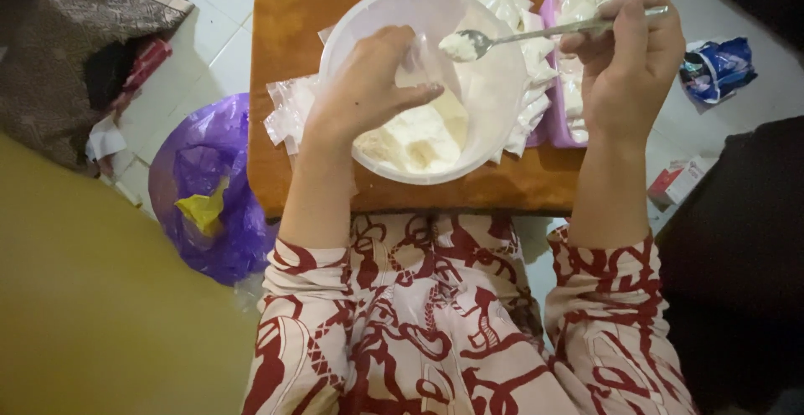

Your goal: Filling small plastic bags with white powder from a bowl using a spoon.

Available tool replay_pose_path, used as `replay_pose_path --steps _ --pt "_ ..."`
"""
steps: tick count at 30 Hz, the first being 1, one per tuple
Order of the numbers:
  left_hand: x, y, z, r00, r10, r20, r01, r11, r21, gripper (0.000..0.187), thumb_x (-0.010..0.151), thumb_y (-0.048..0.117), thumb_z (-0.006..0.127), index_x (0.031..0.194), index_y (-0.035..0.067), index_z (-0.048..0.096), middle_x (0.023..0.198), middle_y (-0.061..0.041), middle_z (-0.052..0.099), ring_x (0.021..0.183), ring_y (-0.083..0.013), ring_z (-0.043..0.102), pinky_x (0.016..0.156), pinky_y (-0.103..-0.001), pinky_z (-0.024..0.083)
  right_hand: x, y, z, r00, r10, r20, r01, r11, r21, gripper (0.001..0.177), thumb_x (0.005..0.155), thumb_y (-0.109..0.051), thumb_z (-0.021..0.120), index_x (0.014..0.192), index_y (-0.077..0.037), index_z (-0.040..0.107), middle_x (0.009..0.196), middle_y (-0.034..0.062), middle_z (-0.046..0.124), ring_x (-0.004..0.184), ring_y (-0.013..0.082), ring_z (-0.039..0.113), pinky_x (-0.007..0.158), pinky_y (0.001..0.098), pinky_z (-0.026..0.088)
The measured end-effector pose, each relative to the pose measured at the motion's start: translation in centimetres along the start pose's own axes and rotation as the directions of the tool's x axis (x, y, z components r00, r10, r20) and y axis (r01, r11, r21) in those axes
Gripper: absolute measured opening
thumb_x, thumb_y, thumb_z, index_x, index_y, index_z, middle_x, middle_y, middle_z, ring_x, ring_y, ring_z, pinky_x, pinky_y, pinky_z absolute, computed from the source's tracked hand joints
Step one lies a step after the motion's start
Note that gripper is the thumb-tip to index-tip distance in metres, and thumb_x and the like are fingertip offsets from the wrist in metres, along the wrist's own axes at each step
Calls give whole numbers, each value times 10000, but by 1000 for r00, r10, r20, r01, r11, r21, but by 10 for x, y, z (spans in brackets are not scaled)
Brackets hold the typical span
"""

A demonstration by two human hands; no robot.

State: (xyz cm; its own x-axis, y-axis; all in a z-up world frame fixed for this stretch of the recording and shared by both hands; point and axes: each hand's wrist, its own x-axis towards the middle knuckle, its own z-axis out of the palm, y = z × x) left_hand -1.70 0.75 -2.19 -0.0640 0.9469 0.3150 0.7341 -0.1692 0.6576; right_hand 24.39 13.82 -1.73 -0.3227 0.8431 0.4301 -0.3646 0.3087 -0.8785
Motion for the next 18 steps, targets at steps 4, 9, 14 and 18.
replay_pose_path --steps 4,9,14,18 --pt "-3 2 1 999 -16 28 18 998 -63 446 790 249 829 1057 -36 611 945 -145 667 822 -301 612 775 -403 503 0 -3 11 999 54 -8 -54 998 26 94 1141 -143 516 1149 -49 510 1003 68 597 746 165 613 784 278 603" --pt "-1 10 -5 997 -64 34 67 995 -80 502 800 239 822 1157 -42 609 1047 -152 687 898 -301 640 814 -398 506 2 -10 22 993 -51 107 60 995 -81 69 1180 -109 471 1175 -41 485 987 68 552 764 198 645 733 250 546" --pt "-1 9 -7 1000 -21 9 21 997 -72 432 802 225 816 1063 -30 586 961 -147 672 800 -291 606 729 -394 489 -8 -24 45 892 -172 417 291 927 -239 177 1079 94 435 1147 -26 546 943 85 571 741 161 517 750 280 504" --pt "1 19 -11 996 -58 -66 44 981 -189 334 799 162 824 975 -11 599 827 -96 716 692 -196 640 640 -313 531 -20 -37 61 735 -346 583 630 667 -397 68 1005 66 690 1050 19 708 1017 164 683 806 226 578 692 334 478"
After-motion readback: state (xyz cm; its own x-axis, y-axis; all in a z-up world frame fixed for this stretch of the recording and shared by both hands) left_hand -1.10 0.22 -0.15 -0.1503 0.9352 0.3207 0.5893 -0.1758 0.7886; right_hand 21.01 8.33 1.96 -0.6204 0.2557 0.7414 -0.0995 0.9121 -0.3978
